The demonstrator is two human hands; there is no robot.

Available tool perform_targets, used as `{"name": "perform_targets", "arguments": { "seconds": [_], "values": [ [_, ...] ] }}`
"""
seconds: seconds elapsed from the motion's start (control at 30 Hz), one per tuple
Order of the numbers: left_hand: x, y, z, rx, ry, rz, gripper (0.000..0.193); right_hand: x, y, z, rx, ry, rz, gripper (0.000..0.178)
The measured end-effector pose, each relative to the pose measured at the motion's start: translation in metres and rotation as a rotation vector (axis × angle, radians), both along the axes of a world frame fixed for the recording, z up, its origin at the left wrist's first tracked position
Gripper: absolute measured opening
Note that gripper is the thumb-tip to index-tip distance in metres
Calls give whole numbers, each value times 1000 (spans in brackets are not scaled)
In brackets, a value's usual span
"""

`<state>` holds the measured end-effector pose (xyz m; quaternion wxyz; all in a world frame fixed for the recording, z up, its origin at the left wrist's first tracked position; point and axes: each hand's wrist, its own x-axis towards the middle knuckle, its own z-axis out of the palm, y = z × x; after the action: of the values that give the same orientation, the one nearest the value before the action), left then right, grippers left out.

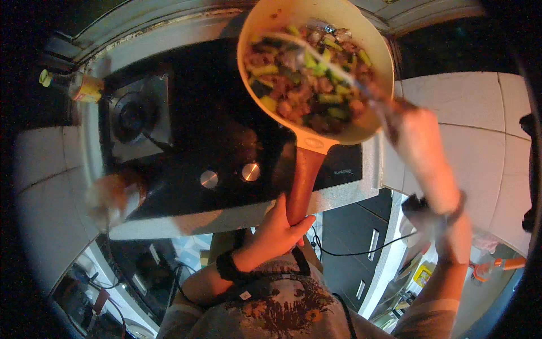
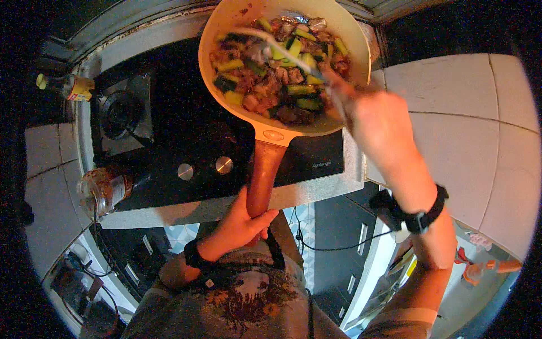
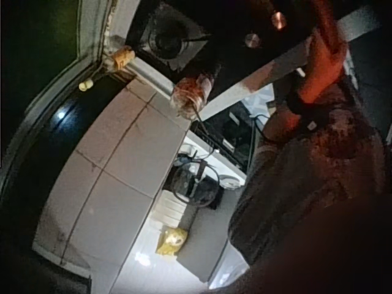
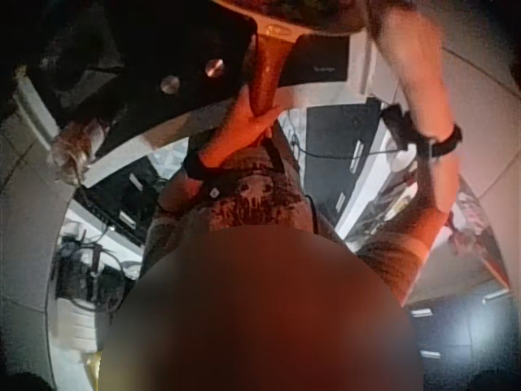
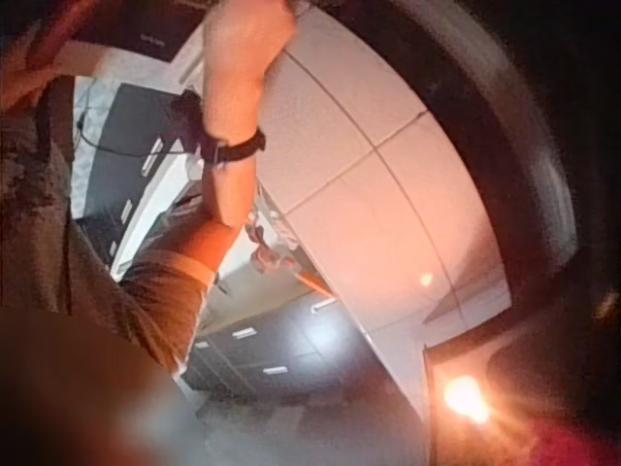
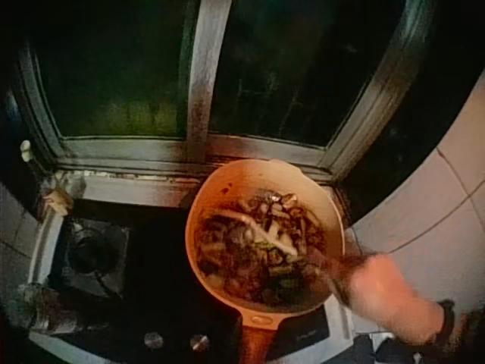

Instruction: The person stir-fries meat and vegetables in a pan on a gas stove, then retrieves a jar of red chili paste from the refrigerator, opens it, and adds a spoonful to the pan before continuing to stir.

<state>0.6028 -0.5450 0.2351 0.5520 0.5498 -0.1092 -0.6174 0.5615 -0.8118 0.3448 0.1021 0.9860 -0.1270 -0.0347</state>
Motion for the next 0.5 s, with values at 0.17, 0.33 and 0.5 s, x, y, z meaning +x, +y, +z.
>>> {"name": "perform_targets", "arguments": {
  "seconds": [0.17, 0.33, 0.5],
  "values": [
    [3, 0, -1, 18, 8, -46, 39, -34, 46, 56, 48, 110, -87, 43],
    [3, 1, -3, 58, 20, -51, 38, -68, 53, 131, -79, 172, -233, 37],
    [3, 0, -3, 16, 8, -44, 39, -55, 58, 139, -37, 277, -246, 32]
  ]
}}
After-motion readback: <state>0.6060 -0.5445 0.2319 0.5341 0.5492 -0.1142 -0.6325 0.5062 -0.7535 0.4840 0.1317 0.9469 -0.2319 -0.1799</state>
